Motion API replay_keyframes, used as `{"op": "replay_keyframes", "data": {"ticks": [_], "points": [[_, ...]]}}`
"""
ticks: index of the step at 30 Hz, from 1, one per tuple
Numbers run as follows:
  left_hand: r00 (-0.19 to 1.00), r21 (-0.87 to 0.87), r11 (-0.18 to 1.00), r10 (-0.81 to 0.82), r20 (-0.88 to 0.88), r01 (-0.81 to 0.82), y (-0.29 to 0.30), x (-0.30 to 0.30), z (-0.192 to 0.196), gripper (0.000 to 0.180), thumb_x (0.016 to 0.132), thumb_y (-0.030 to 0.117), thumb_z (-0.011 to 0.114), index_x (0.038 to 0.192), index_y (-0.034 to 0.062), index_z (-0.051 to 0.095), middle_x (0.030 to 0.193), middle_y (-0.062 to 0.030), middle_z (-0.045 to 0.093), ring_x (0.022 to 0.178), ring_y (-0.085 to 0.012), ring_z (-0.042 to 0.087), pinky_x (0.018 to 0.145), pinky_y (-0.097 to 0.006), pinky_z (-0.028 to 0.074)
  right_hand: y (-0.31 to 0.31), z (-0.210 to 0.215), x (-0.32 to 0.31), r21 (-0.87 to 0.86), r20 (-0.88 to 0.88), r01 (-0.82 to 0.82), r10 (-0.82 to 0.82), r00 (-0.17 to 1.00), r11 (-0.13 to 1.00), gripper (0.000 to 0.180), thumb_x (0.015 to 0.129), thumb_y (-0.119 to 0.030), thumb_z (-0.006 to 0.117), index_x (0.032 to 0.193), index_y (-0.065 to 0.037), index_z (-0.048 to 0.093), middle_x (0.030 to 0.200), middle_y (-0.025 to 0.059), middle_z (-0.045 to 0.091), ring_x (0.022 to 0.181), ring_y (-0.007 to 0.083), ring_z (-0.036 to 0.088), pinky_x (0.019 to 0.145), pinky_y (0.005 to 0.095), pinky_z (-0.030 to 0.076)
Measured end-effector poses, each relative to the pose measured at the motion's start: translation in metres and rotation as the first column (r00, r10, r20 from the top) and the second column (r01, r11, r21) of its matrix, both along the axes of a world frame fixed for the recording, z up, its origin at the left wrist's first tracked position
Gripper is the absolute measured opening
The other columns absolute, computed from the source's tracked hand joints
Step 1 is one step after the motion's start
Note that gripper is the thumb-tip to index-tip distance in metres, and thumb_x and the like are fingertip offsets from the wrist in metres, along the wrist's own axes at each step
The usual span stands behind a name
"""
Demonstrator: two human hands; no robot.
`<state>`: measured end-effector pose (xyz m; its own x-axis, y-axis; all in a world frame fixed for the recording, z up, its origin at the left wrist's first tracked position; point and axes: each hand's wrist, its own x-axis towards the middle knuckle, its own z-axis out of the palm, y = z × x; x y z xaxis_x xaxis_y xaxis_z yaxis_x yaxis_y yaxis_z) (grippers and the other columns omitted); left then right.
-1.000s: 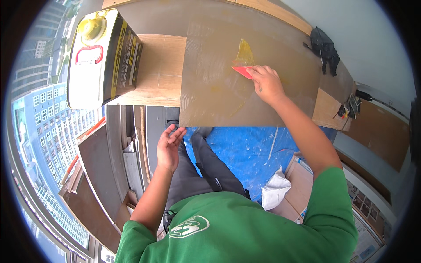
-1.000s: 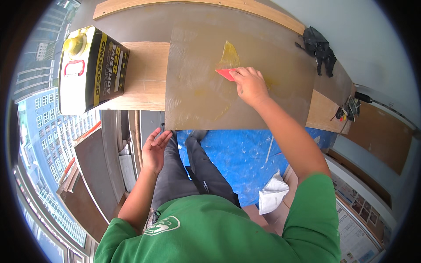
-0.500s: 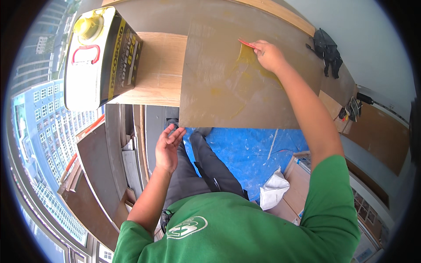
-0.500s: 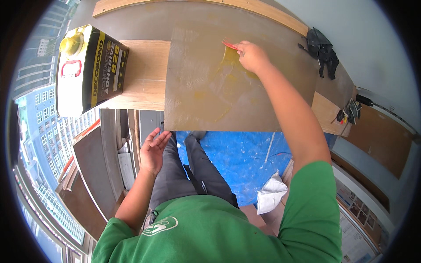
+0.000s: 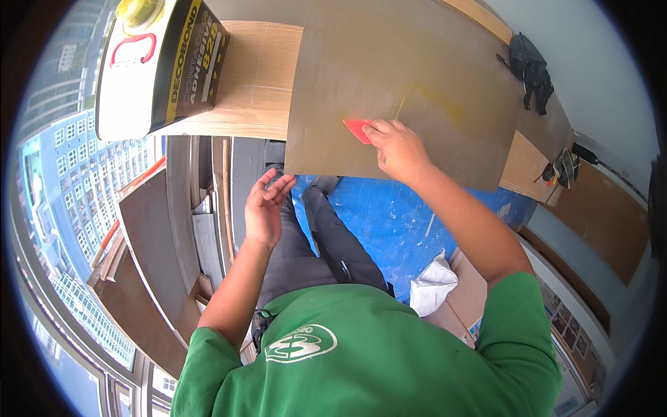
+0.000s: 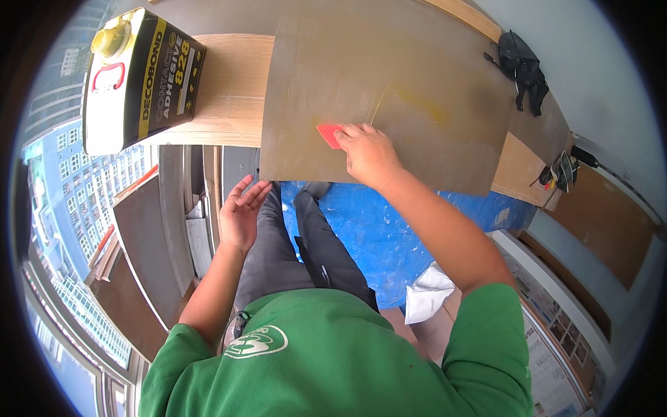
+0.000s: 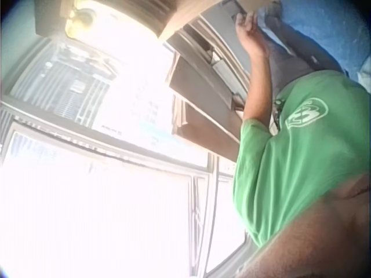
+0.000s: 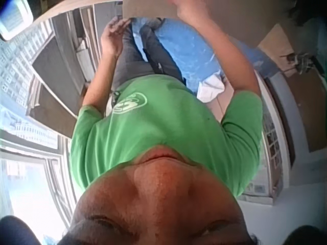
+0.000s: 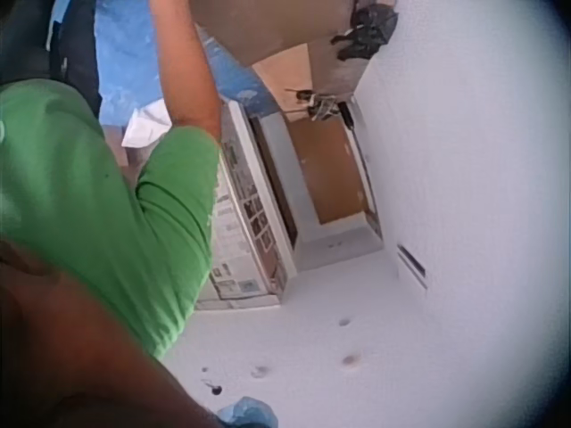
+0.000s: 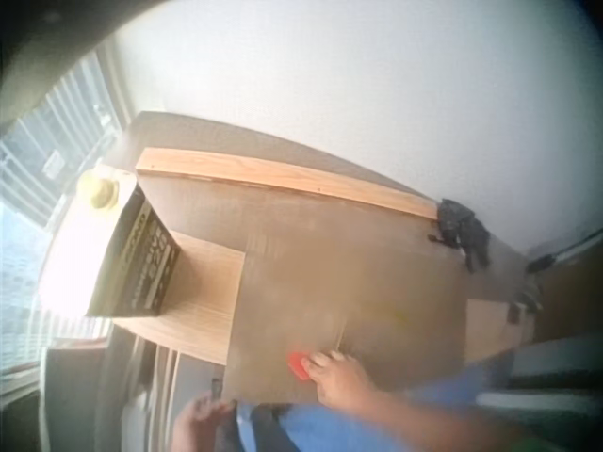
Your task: The person pours a yellow adhesive from a container onto a flat board and uses a red plastic spreader to evenly distribute the adhesive across the surface. The person works methodically, spreading the adhesive in smooth strokes while standing in a room with a large window.
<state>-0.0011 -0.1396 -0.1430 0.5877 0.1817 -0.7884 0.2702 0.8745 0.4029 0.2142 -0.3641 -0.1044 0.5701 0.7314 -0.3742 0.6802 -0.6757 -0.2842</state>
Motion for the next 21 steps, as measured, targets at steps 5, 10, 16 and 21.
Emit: {"op": "replay_keyframes", "data": {"ticks": [5,10,16,21], "points": [[1.0,0.03,0.999,-0.017,0.013,0.016,-0.002,0.001,0.005,0.071,0.082,0.014,0.047,0.144,-0.0135,0.027,0.125,-0.0314,0.059,0.125,-0.0397,0.056,0.115,-0.044,0.036,-0.001,-0.001,-0.051,0.029,0.062,-0.048,0.046,0.997,0.998,0.043,0.078,-0.005,0.065,0.121,-0.004,0.063,0.117,0.008,0.063,0.105,0.0299,0.058,0.088,0.0423,0.052],[0.999,0.043,0.999,-0.022,0.024,0.02,-0.004,-0.001,0.0,0.068,0.084,0.013,0.045,0.144,-0.0131,0.027,0.123,-0.0311,0.06,0.123,-0.0399,0.057,0.115,-0.045,0.035,-0.012,-0.002,-0.082,0.021,0.071,-0.12,0.119,0.99,0.993,0.041,0.08,-0.011,0.063,0.12,-0.003,0.064,0.114,0.0076,0.063,0.102,0.0288,0.058,0.09,0.0424,0.049],[1.0,0.032,0.999,0.007,-0.006,-0.007,-0.007,-0.004,-0.009,0.066,0.084,0.013,0.045,0.143,-0.0115,0.03,0.125,-0.03,0.06,0.124,-0.0391,0.057,0.115,-0.045,0.035,-0.043,-0.003,-0.121,-0.146,-0.045,-0.157,0.152,0.987,0.977,0.039,0.081,-0.009,0.062,0.12,-0.002,0.064,0.115,0.0085,0.064,0.106,0.0303,0.058,0.093,0.0426,0.048],[1.0,0.029,0.999,0.027,0.006,-0.028,-0.012,-0.008,-0.008,0.064,0.087,0.015,0.047,0.145,-0.0082,0.031,0.134,-0.0291,0.055,0.129,-0.0377,0.053,0.117,-0.044,0.034,-0.063,0.05,-0.085,0.019,-0.051,0.029,-0.028,0.998,0.999,0.039,0.081,-0.002,0.061,0.12,-0.003,0.065,0.116,0.0103,0.065,0.111,0.0309,0.059,0.095,0.043,0.048]]}}
